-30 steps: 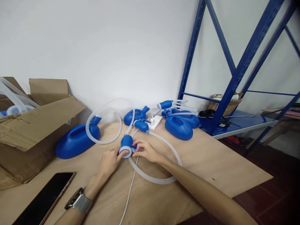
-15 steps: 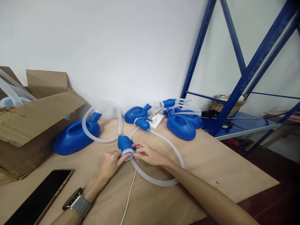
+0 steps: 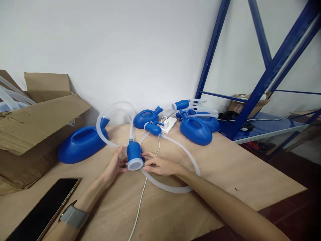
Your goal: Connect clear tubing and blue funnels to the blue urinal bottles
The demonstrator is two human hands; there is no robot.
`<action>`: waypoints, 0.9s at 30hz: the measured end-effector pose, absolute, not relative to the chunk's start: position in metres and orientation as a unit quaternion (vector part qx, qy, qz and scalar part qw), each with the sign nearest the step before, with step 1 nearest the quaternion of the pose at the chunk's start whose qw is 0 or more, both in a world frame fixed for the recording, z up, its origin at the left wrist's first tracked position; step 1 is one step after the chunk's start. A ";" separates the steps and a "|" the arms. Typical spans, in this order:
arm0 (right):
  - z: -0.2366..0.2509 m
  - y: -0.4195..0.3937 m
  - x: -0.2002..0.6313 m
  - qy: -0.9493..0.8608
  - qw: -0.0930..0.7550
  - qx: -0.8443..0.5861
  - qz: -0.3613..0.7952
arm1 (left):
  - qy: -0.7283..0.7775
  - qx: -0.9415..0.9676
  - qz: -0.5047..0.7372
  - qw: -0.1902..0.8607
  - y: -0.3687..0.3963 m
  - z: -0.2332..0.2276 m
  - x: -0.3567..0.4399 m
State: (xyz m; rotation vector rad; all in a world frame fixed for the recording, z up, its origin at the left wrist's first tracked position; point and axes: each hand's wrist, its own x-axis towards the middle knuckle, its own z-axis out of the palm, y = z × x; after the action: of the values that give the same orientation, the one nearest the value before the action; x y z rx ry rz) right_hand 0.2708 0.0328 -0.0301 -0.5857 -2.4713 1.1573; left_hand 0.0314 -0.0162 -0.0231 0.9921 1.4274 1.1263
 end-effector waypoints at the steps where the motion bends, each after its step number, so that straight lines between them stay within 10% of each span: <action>1: -0.031 0.031 0.269 -0.881 0.178 -0.198 0.391 | 0.593 0.388 0.467 0.529 -0.019 -0.020 0.034; 13: -0.023 0.003 0.260 -0.919 0.136 -0.097 0.357 | 0.560 0.273 0.563 0.542 -0.020 -0.021 0.039; 27: -0.032 0.049 0.277 -0.824 0.400 -0.352 0.191 | 0.532 0.244 0.582 0.564 -0.018 -0.012 0.037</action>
State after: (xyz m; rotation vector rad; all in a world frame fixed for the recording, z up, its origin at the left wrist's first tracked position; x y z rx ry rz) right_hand 0.2772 0.0486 -0.0323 -0.8906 -2.0860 0.4836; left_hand 0.0370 -0.0177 -0.0121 0.5733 1.2528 1.3704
